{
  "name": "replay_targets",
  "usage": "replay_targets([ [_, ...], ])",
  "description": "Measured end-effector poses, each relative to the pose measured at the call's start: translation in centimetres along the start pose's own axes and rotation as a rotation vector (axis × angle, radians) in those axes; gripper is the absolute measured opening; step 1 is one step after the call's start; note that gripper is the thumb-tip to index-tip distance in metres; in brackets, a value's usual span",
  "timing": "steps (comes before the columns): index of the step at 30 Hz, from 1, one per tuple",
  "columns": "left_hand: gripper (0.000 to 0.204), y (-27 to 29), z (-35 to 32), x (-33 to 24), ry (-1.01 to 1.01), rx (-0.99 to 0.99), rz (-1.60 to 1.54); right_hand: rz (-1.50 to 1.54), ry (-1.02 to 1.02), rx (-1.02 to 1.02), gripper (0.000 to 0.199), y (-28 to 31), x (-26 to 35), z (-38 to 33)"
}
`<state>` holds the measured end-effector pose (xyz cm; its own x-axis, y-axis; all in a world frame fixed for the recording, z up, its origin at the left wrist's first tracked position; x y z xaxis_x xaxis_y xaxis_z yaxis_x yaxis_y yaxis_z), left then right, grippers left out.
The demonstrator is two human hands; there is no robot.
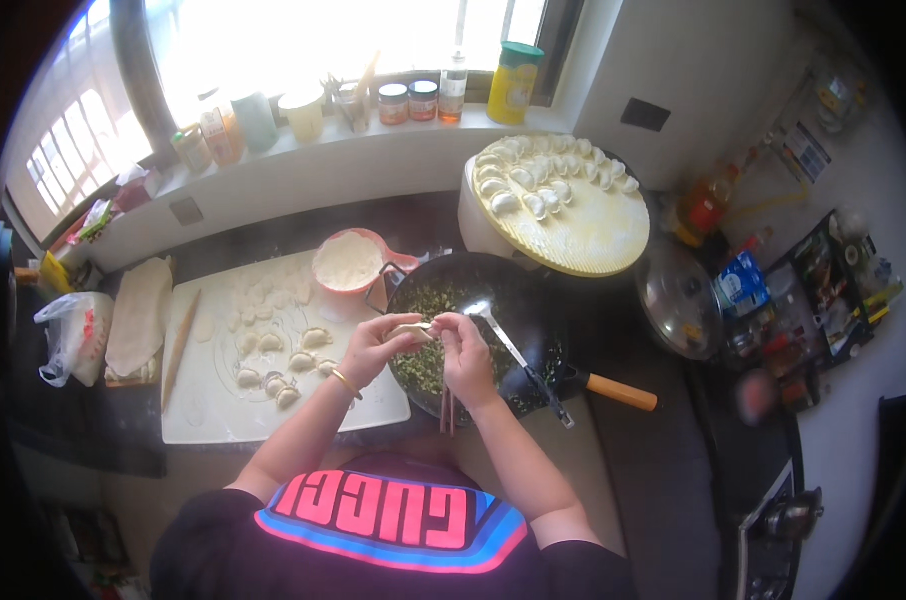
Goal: The person assembles dumplings by placing a green vegetable filling onto circular dough wrappers and folding them shut. The finished dumplings are placed onto a large yellow tray. The person uses chopsticks to transfer the filling from a wok to the wrappers.
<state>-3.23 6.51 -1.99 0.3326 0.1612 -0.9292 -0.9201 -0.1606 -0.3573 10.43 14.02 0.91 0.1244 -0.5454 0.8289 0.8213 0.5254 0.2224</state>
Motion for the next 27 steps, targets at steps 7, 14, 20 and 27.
replay_targets([
  [7, 0.036, -0.6, -0.2, -1.1, -0.008, -0.022, -0.054, 0.117, -0.151, 0.038, 0.027, 1.7, -2.0, 0.2],
  [14, 0.036, -1.5, 0.0, -1.3, -0.037, -0.01, -0.085, 0.053, -0.202, -0.014, 0.015, 1.2, -1.8, 0.2],
  [20, 0.036, -2.1, -0.2, -1.7, -0.051, -0.024, -0.082, -0.117, 0.026, -0.092, 0.007, 0.9, -0.7, 0.4],
  [27, 0.035, -2.3, -0.3, -2.1, -0.067, -0.007, -0.098, -0.013, 0.046, -0.035, 0.01, 1.4, 1.1, 1.0],
])
Point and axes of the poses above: each hand's wrist, its own z-axis towards the middle knuckle, its own y-axis out of the back of the hand, x = y × z, the point moved 3 cm from there along z, towards the middle knuckle, and after that the axes turned 5 degrees about y, right-handed, at the moved point
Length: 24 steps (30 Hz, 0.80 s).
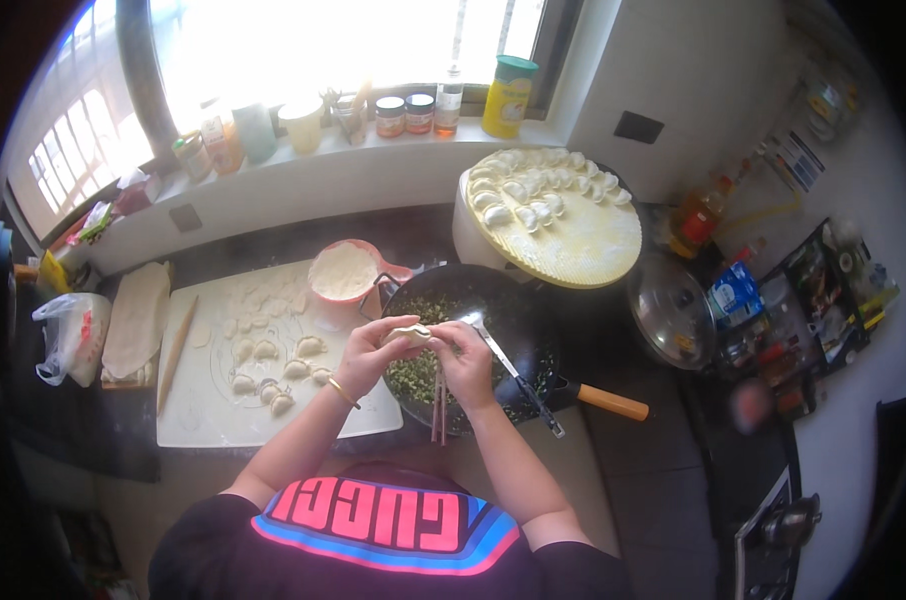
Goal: The person assembles dumplings by placing a green vegetable filling onto circular dough wrappers and folding them shut. The finished dumplings are placed onto a large yellow tray. The person uses chopsticks to transfer the filling from a wok to the wrappers.
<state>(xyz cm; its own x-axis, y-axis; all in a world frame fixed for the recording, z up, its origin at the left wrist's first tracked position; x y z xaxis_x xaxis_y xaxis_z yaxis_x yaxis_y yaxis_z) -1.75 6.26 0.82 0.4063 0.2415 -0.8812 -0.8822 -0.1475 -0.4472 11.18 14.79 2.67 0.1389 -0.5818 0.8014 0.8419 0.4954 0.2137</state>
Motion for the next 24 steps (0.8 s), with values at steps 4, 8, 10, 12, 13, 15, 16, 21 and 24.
replay_targets([
  [4, 0.036, 0.1, 0.3, 0.5, -0.016, 0.025, 0.055, -0.153, 0.03, -0.024, 0.008, 0.0, 0.1, 0.2],
  [8, 0.035, 0.0, 0.3, 0.2, -0.017, 0.012, 0.048, -0.138, 0.094, 0.002, 0.01, 0.2, 0.6, 0.8],
  [10, 0.035, 0.1, 0.3, -0.1, -0.016, -0.001, 0.07, -0.063, 0.096, 0.031, 0.013, 0.4, 1.2, 1.3],
  [12, 0.035, 0.1, 0.4, -0.2, -0.026, 0.005, 0.116, -0.094, 0.127, 0.101, 0.016, 0.6, 1.6, 1.6],
  [13, 0.035, 0.2, 0.4, -0.2, -0.031, 0.007, 0.139, -0.109, 0.143, 0.135, 0.018, 0.6, 1.6, 1.8],
  [15, 0.034, 0.0, 0.4, -0.3, -0.038, -0.002, 0.164, -0.149, 0.121, 0.141, 0.016, 0.6, 1.6, 2.0],
  [16, 0.034, -0.1, 0.3, -0.4, -0.042, -0.006, 0.176, -0.176, 0.093, 0.149, 0.015, 0.7, 1.8, 2.1],
  [21, 0.037, -0.2, 0.3, -0.9, -0.057, 0.001, 0.378, -0.282, 0.202, 0.102, 0.008, 0.5, 2.1, 2.0],
  [24, 0.04, -0.3, 0.1, -1.2, 0.023, -0.002, 0.406, -0.156, 0.194, 0.108, 0.005, 0.5, 2.2, 2.0],
])
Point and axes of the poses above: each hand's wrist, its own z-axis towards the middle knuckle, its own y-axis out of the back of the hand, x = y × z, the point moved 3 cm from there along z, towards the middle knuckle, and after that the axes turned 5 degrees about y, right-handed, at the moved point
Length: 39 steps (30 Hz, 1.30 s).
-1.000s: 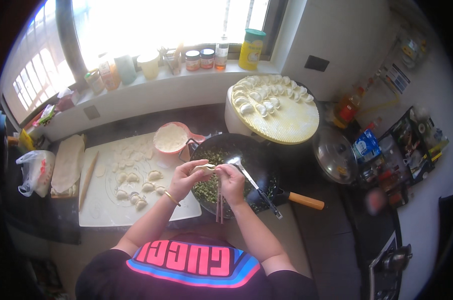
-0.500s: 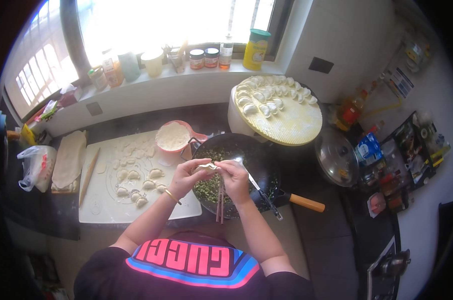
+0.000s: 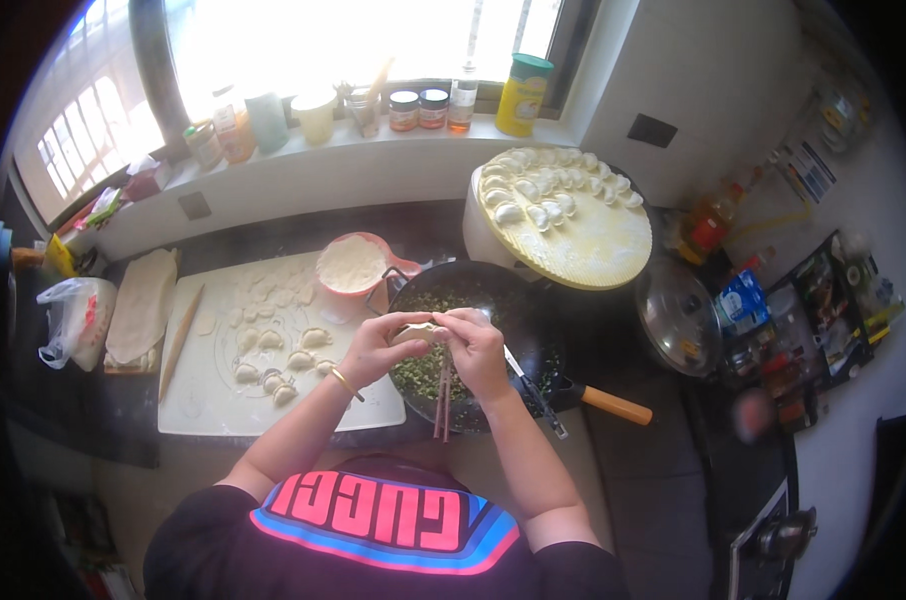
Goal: The person assembles dumplings by placing a green vegetable filling onto circular dough wrappers and folding them shut. The finished dumplings are placed onto a large yellow tray. The person uses chopsticks to transfer the filling from a wok to the wrappers.
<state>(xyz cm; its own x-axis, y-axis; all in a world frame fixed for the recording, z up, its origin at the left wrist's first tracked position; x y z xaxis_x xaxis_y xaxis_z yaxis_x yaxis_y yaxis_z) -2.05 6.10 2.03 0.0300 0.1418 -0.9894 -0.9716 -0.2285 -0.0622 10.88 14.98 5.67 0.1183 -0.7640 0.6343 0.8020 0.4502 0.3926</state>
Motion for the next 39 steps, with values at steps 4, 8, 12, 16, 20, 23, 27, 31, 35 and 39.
replay_targets([
  [4, 0.044, -0.3, 0.1, -0.1, -0.033, 0.01, 0.037, -0.059, 0.031, 0.04, 0.005, -0.1, 0.2, 0.4],
  [8, 0.048, -0.5, 0.1, 0.4, -0.149, -0.027, 0.045, -0.161, 0.087, 0.038, 0.009, -0.3, 0.0, 0.0],
  [12, 0.05, -0.4, -0.1, -0.3, -0.117, -0.052, 0.16, -0.109, 0.073, 0.014, 0.015, 0.2, 0.2, -0.1],
  [16, 0.051, -0.7, -0.1, -0.6, -0.163, -0.073, 0.202, -0.066, 0.183, 0.159, 0.015, -0.2, 1.3, 0.7],
  [20, 0.054, -0.7, -0.2, -1.1, -0.21, -0.102, 0.383, -0.184, 0.232, 0.207, 0.012, -0.4, 1.1, 0.7],
  [23, 0.057, -0.8, -0.2, -1.5, -0.232, -0.127, 0.447, -0.201, 0.217, 0.177, 0.009, -0.5, 1.3, 0.8],
  [27, 0.058, -0.6, -0.2, -1.6, -0.249, -0.166, 0.48, -0.118, 0.205, 0.141, 0.008, -0.3, 1.8, 1.0],
  [31, 0.055, -0.5, -0.2, -1.5, -0.215, -0.164, 0.489, -0.141, 0.25, 0.224, 0.008, -0.7, 1.8, 1.2],
  [35, 0.046, -0.6, -0.2, -1.1, -0.045, -0.144, 0.195, -0.201, 0.182, 0.126, 0.008, -0.8, 1.4, 1.3],
  [39, 0.038, -0.8, -0.3, 0.6, -0.022, -0.083, -0.262, -0.144, 0.081, 0.04, 0.006, -0.9, 1.3, 1.0],
])
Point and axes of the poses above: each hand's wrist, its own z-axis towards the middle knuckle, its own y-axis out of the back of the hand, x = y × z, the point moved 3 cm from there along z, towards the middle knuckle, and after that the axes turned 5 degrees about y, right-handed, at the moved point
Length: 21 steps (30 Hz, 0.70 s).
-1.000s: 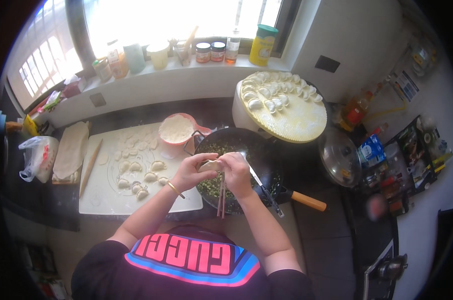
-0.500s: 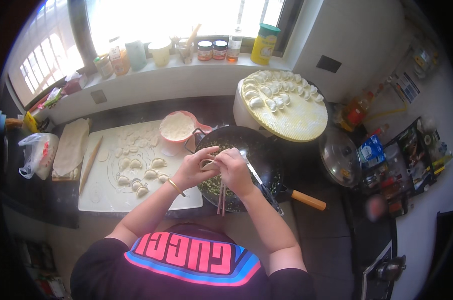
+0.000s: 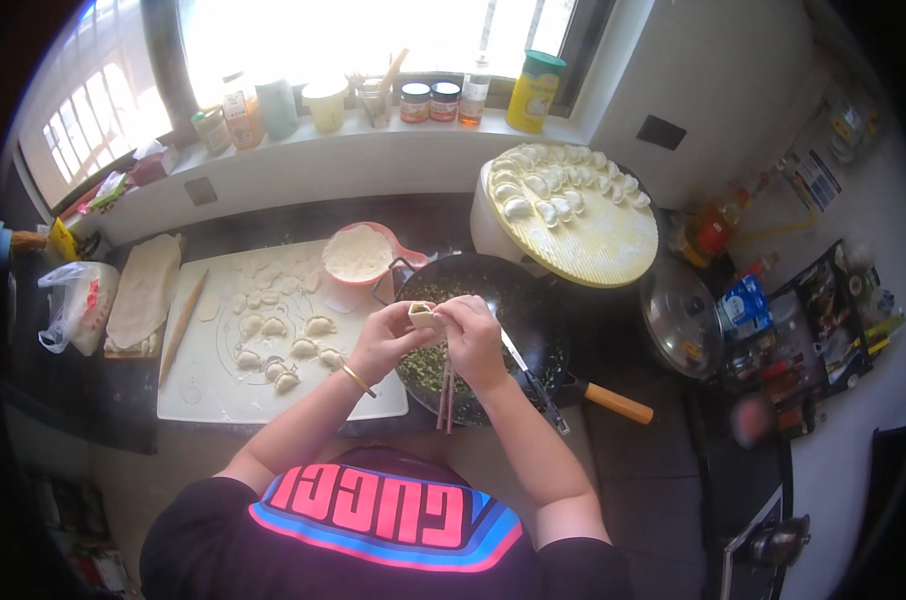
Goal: The person assembles dumplings by placing a green vegetable filling onto circular dough wrappers and folding them shut. The finished dumplings are placed onto a large yellow tray. The person uses chopsticks to transfer the filling from a wok to the wrappers.
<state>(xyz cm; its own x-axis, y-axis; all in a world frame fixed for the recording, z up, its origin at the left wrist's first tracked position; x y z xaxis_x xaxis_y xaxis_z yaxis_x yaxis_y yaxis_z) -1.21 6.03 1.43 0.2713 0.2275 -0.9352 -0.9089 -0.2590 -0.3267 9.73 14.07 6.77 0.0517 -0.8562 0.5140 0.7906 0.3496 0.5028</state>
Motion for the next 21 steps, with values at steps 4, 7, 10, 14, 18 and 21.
replay_targets([
  [4, 0.044, -0.16, -0.29, -0.2, 0.006, 0.025, -0.038, 0.075, -0.032, -0.015, 0.007, -0.11, 0.41, 0.15],
  [7, 0.048, 0.0, -0.26, 0.22, -0.002, 0.04, -0.024, 0.044, -0.036, 0.011, 0.01, -0.41, 0.06, 0.2],
  [10, 0.048, 0.03, -0.2, 0.61, 0.004, 0.046, -0.051, -0.037, 0.003, -0.009, 0.011, -0.5, -0.18, 0.11],
  [14, 0.048, 0.12, -0.31, 0.72, -0.026, 0.028, -0.056, -0.008, 0.026, -0.044, 0.008, -0.44, 0.11, 0.19],
  [18, 0.05, 0.49, -0.34, 0.69, 0.028, 0.067, 0.033, 0.085, -0.005, -0.002, 0.009, -0.42, 0.32, 0.84],
  [21, 0.053, 0.25, -0.46, 0.37, 0.01, 0.066, 0.014, 0.028, -0.015, 0.013, 0.01, -0.56, -0.15, 0.72],
])
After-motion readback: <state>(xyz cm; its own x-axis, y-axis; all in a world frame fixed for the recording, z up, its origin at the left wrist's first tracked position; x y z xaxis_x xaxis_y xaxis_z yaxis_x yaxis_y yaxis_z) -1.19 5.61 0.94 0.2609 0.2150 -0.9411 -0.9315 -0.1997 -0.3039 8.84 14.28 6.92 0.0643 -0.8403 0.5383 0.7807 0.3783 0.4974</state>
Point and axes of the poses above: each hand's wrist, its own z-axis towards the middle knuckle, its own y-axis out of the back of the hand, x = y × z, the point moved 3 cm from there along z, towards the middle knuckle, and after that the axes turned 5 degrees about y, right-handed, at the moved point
